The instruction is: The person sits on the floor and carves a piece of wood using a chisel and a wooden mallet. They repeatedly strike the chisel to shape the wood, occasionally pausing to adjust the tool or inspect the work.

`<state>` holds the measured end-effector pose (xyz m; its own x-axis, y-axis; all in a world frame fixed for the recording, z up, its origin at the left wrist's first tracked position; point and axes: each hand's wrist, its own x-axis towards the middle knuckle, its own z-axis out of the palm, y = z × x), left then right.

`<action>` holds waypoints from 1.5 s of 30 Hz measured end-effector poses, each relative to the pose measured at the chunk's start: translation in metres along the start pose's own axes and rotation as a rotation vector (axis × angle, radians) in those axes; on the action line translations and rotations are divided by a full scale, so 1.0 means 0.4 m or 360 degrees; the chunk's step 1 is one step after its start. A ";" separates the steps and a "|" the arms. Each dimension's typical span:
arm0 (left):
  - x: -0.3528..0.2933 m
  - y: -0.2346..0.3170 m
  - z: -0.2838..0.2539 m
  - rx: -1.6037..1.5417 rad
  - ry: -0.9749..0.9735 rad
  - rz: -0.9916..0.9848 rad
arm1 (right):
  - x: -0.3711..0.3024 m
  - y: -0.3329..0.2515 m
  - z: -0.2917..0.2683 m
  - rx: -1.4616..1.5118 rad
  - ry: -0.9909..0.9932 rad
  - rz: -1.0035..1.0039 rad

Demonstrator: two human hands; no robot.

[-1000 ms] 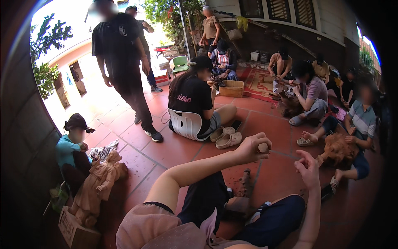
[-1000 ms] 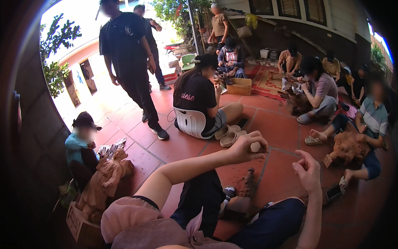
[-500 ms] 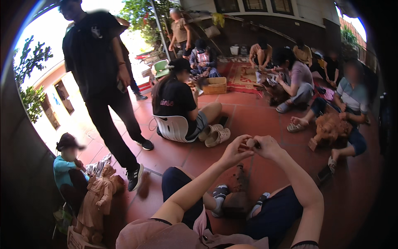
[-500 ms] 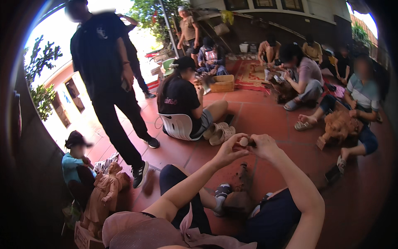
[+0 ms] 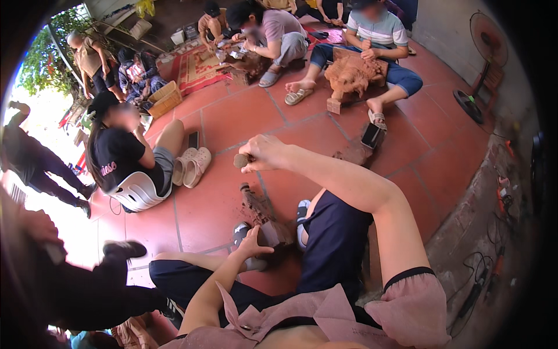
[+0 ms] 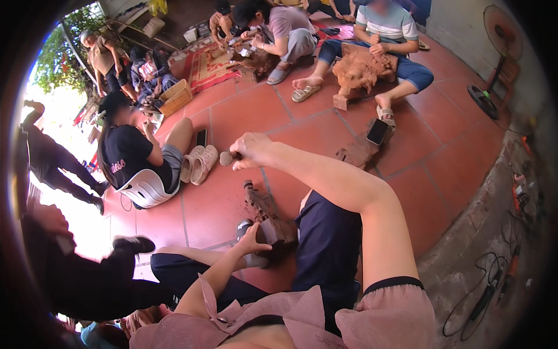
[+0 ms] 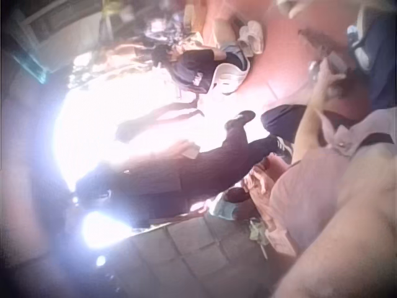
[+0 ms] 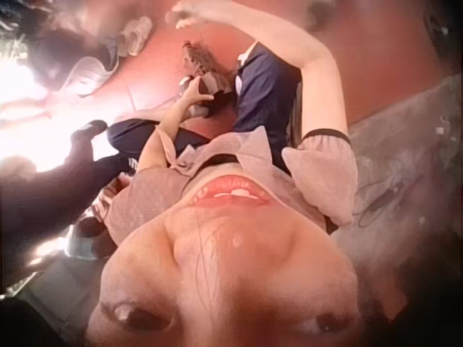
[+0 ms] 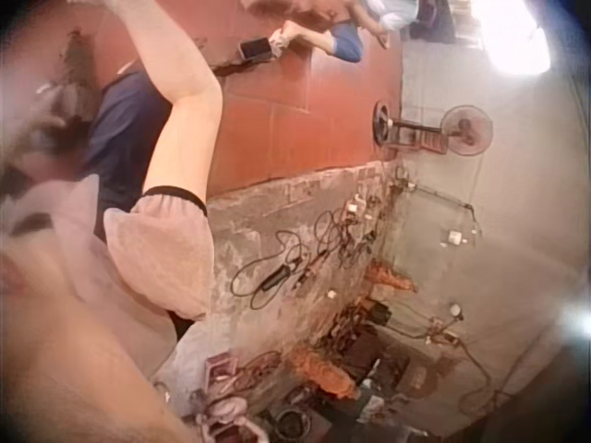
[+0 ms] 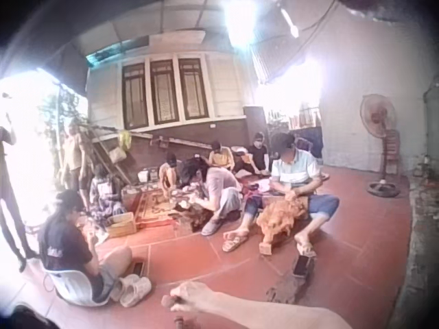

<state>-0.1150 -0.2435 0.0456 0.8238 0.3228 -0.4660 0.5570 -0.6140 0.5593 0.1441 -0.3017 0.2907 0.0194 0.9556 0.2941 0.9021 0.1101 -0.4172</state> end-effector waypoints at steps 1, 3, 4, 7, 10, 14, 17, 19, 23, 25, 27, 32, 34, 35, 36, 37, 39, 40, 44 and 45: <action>-0.025 0.017 0.009 0.0146 0.0060 0.0009 | 0.000 0.002 0.005 -0.0028 -0.0012 -0.0012; -0.031 0.037 0.058 0.0237 0.0323 0.0121 | -0.002 0.012 0.008 -0.0085 -0.0043 -0.0036; -0.034 0.032 0.078 0.0233 0.0437 0.0127 | 0.002 0.008 0.006 -0.0079 -0.0055 -0.0056; -0.039 0.034 0.074 0.0114 0.0564 0.0225 | 0.014 0.010 0.018 -0.0104 -0.0160 0.0031; -0.037 0.043 0.045 0.0227 0.0463 0.0089 | 0.020 0.015 0.013 -0.0172 -0.0136 -0.0044; -0.028 0.030 0.048 0.0296 0.0504 0.0089 | 0.021 0.035 0.005 -0.0182 -0.0125 -0.0042; -0.026 0.035 0.041 0.0309 0.0449 0.0035 | 0.009 0.043 0.010 -0.0190 -0.0015 -0.0011; -0.027 0.038 0.039 0.0327 0.0403 -0.0018 | -0.005 0.017 0.006 -0.0189 -0.0060 0.0155; -0.011 0.087 0.021 0.0432 0.0335 -0.0053 | -0.011 -0.001 -0.021 -0.0180 -0.0269 0.0436; -0.007 0.111 0.010 0.0504 0.0302 -0.0061 | -0.007 0.033 0.000 -0.0275 -0.0203 0.0379; -0.001 0.126 -0.004 0.0567 0.0261 -0.0048 | -0.006 0.044 0.003 -0.0290 -0.0189 0.0358; 0.005 0.127 -0.016 0.0676 0.0232 0.0000 | -0.011 0.058 -0.003 -0.0208 -0.0222 0.0380; 0.008 0.134 -0.025 0.0710 0.0213 0.0029 | -0.011 0.063 -0.004 -0.0203 -0.0220 0.0374; 0.010 0.138 -0.030 0.0728 0.0201 0.0046 | -0.009 0.064 -0.009 -0.0218 -0.0229 0.0364; 0.013 0.143 -0.035 0.0744 0.0176 0.0053 | -0.008 0.065 -0.011 -0.0235 -0.0237 0.0356; 0.016 0.146 -0.042 0.0760 0.0150 0.0057 | -0.003 0.067 -0.007 -0.0196 -0.0240 0.0348; 0.022 0.154 -0.052 0.0787 0.0104 0.0050 | 0.008 0.068 0.003 -0.0122 -0.0242 0.0338; 0.021 0.159 -0.053 0.0801 0.0077 0.0041 | 0.010 0.070 0.007 -0.0085 -0.0234 0.0320; 0.038 0.161 -0.095 0.0761 -0.0059 0.0176 | 0.021 0.088 0.017 0.0170 -0.0197 0.0382; 0.066 0.135 -0.115 0.0702 -0.0148 0.0326 | 0.024 0.094 0.019 0.0262 -0.0188 0.0428</action>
<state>-0.0583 -0.2351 0.0952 0.8876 0.1101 -0.4473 0.2702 -0.9109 0.3119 0.1751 -0.2862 0.2715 0.1884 0.9804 0.0572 0.7895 -0.1165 -0.6026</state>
